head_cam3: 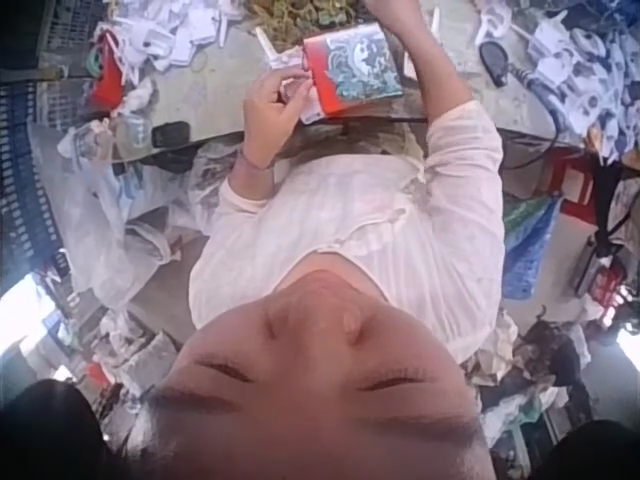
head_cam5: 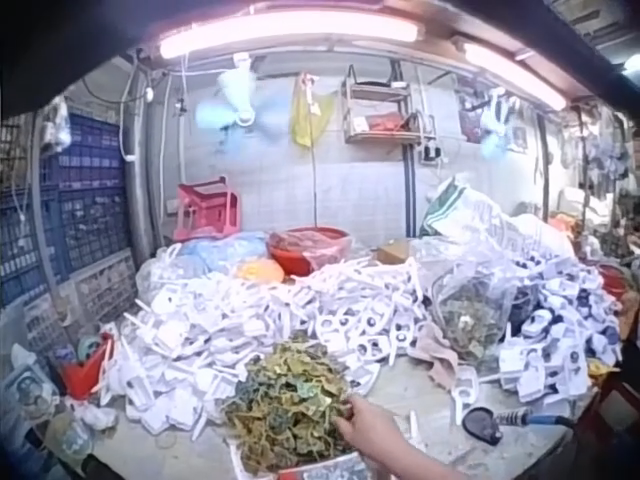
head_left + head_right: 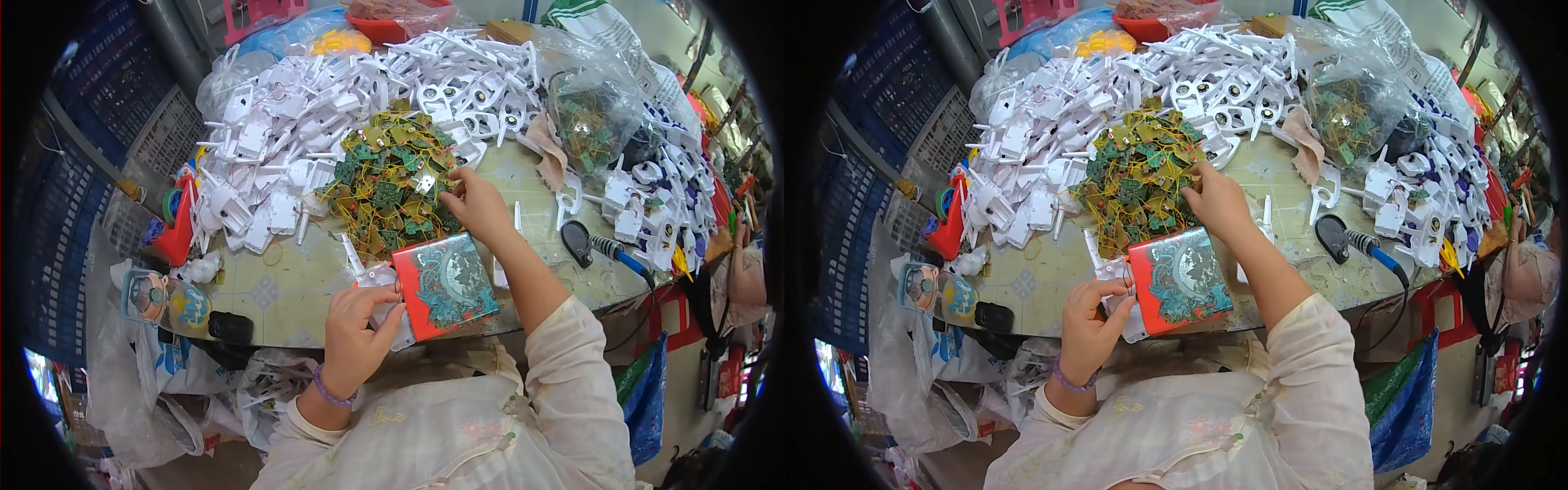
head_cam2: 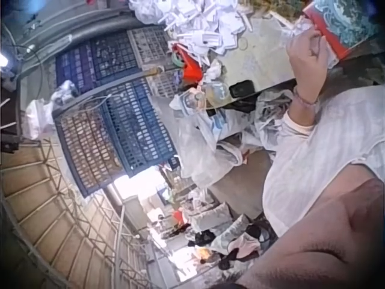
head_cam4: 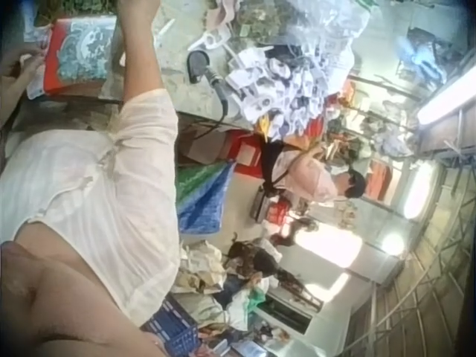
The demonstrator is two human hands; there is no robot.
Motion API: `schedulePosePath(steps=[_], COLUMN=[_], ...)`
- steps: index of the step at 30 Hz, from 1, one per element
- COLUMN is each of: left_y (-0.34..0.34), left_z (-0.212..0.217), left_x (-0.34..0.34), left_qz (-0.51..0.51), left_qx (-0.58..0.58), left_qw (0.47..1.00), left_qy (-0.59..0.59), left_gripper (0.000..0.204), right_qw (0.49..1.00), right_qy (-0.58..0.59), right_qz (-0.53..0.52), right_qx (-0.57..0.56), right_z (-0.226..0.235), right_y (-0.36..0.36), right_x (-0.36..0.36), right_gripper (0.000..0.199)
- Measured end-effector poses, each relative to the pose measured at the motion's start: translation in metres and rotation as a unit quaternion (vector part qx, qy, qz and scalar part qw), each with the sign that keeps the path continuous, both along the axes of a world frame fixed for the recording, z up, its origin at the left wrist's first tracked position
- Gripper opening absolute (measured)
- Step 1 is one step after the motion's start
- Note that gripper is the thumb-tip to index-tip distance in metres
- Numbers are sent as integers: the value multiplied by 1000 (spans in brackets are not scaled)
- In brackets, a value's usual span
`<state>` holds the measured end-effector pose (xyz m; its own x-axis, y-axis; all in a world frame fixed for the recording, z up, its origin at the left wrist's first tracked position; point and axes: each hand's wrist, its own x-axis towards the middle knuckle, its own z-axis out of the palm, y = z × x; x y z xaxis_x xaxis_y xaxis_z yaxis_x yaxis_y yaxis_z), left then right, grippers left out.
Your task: Soldering components onto small circuit boards for toy assembly.
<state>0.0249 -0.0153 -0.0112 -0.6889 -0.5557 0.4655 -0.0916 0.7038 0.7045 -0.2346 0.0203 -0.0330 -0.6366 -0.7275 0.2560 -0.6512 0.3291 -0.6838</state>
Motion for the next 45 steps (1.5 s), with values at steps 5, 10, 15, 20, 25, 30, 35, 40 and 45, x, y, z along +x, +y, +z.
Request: schedulePosePath(steps=[5, 10, 15, 20, 25, 30, 35, 40, 45], left_y=[0, -10, -19, -20, -10, -20, -22, -14, -2], left_z=[-8, 1, 27, 34, 40, 29, 26, 21, -4], left_x=[5, 8, -7, -16, -26, -28, -22, -4, 27], left_qz=[-15, 15, -41, -56, -76, -97, -176, 47, 94], left_qx=[44, 10, -67, 20, 174, 228, 182, -25, -226], left_qw=[998, 993, 992, 996, 975, 961, 963, 991, 970], left_qy=[45, 115, 98, 72, 115, 121, 93, 126, -11], left_gripper=[19, 26, 22, 24, 33, 35, 33, 21, 13], right_qw=[983, 997, 902, 835, 837, 838, 867, 946, 985], right_qy=[-161, -42, -357, -478, -454, -454, -395, -251, -28], right_qz=[62, -1, 39, 125, 205, 209, 196, 85, 93], right_qx=[-62, -60, -239, -242, -225, -218, -233, -189, -142], right_z=[-11, 47, 53, 54, 64, 65, 46, 37, 19], right_y=[-5, 29, 38, 40, 58, 68, 76, 93, 97], right_x=[-22, 8, 4, 26, 71, 93, 89, 86, 80], right_gripper=[31, 31, 34, 33, 40, 46, 29, 13, 14])
